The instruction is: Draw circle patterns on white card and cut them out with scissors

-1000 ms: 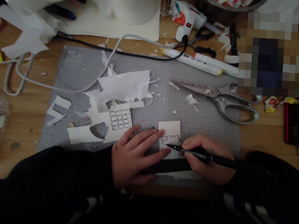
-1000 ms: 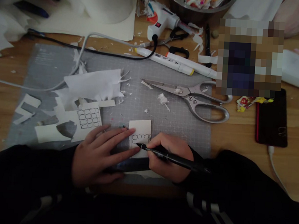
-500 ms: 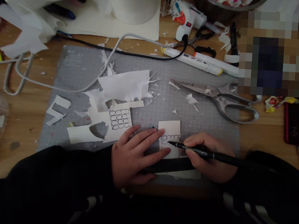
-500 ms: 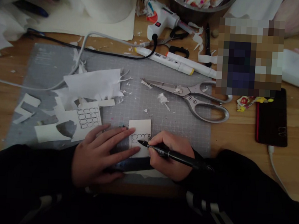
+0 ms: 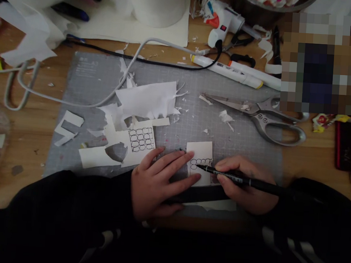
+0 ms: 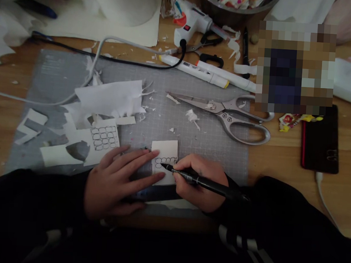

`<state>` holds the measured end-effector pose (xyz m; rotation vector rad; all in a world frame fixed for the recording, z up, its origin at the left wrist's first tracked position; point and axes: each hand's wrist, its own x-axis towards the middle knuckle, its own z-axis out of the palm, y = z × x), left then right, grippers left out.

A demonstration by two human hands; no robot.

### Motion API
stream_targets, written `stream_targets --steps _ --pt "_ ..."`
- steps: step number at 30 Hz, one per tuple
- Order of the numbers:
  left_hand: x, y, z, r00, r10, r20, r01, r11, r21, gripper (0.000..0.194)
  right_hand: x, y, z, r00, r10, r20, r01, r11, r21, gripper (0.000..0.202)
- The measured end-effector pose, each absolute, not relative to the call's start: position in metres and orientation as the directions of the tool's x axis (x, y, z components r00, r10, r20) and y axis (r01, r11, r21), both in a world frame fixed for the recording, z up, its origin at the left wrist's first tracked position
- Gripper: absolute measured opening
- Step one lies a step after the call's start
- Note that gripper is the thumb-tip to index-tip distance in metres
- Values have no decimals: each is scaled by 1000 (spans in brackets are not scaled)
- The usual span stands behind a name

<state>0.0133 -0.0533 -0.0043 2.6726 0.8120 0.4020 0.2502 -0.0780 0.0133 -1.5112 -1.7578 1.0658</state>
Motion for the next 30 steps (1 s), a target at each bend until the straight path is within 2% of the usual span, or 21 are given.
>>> stream_targets --steps 11,16,20,30 --pt "13 -54 -4 797 580 170 489 -784 384 43 249 -76 13 -219 975 -46 510 74 -857 3" --pt "14 -55 -4 797 579 170 490 -786 378 44 250 -77 14 -256 962 -89 513 58 -856 5" --pt "14 -56 -3 795 582 168 492 -783 381 39 250 -79 13 -219 975 -31 498 84 -863 3" --pt "15 -56 -4 785 593 179 500 -776 384 39 248 -80 11 -225 974 -19 530 106 -841 3"
